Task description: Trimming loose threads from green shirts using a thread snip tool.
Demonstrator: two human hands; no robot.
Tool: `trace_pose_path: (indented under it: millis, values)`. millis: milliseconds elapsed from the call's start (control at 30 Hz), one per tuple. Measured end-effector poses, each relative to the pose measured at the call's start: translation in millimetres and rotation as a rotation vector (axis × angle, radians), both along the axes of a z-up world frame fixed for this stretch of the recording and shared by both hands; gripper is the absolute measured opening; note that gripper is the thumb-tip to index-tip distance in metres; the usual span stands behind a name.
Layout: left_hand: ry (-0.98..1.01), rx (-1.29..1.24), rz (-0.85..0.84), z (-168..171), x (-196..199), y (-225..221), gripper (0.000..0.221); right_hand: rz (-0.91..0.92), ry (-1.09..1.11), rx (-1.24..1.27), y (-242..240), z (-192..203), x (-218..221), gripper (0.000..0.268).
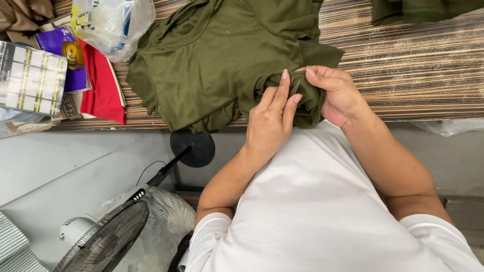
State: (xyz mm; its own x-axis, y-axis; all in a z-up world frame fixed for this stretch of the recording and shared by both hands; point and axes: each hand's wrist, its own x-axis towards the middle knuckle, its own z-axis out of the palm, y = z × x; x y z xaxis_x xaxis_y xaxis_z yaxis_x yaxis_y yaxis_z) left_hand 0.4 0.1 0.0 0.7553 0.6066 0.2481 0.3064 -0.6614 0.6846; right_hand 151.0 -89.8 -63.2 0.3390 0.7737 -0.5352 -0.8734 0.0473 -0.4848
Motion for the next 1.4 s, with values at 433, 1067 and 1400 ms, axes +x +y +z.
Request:
trace_pose_path:
  millis: [433,1067,1400]
  values:
    - [0.024,0.063,0.023,-2.5,0.5,0.3,0.047,0.011,-0.003,0.0,0.8,1.4,-1.0,0.025]
    - [-0.166,0.066,0.074,-13.0,4.1,1.5,0.05,0.088,-0.359,-0.021,7.4,16.3,-9.6,0.023]
    - [-0.334,0.138,0.065,29.7,6.7,6.4,0.046,0.268,-1.215,0.038,-0.6,20.8,7.8,0.019]
